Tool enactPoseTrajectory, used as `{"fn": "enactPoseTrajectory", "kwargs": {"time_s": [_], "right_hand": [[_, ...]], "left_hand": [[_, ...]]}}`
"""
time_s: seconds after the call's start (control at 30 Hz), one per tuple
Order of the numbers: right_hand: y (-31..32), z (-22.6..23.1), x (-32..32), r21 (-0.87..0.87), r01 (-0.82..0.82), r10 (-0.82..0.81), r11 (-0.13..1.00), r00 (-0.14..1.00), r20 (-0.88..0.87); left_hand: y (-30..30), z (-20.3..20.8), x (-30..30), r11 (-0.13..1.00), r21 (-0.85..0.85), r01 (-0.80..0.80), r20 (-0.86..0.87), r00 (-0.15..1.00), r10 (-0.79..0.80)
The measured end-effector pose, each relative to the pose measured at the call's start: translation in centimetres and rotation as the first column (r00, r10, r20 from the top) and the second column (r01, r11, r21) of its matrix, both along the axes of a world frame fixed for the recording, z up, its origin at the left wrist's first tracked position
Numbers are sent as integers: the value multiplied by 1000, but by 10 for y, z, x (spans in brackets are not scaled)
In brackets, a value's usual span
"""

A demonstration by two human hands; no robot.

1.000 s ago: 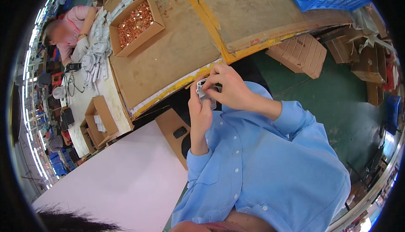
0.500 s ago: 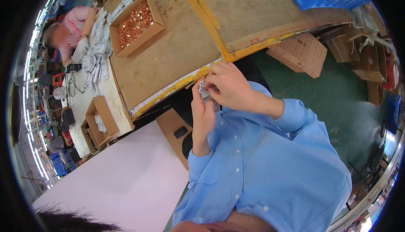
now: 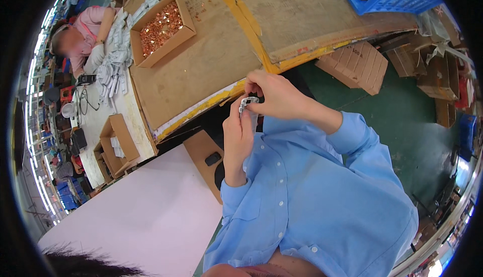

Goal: Assembling small metal components into white plastic housings at an industrial workstation.

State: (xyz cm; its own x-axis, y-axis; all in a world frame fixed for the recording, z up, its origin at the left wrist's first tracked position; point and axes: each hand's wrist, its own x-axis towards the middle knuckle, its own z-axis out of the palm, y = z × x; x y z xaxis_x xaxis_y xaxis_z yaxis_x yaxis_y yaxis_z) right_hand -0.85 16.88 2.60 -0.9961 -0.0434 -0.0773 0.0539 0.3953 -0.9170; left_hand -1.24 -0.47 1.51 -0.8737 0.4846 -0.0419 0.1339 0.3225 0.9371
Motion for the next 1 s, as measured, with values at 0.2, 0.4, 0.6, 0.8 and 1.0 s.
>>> {"fn": "enactPoseTrajectory", "kwargs": {"time_s": [0.2,0.4,0.6,0.8,1.0], "right_hand": [[1,-4,-1,-74,-46,49,996,998,34],[-4,-4,6,-51,-15,13,999,1000,-28],[-9,-1,10,20,41,-39,999,995,-96],[-10,-1,9,12,18,-17,1000,998,-55],[-11,-2,10,21,20,-18,1000,997,-74]], "left_hand": [[-1,-12,4,998,43,-48,88,995,44],[0,-9,5,993,104,-64,193,980,43],[3,-9,6,987,129,-92,167,983,70],[1,-6,5,989,119,-83,146,987,65],[1,-16,6,986,127,-105,107,990,91]]}}
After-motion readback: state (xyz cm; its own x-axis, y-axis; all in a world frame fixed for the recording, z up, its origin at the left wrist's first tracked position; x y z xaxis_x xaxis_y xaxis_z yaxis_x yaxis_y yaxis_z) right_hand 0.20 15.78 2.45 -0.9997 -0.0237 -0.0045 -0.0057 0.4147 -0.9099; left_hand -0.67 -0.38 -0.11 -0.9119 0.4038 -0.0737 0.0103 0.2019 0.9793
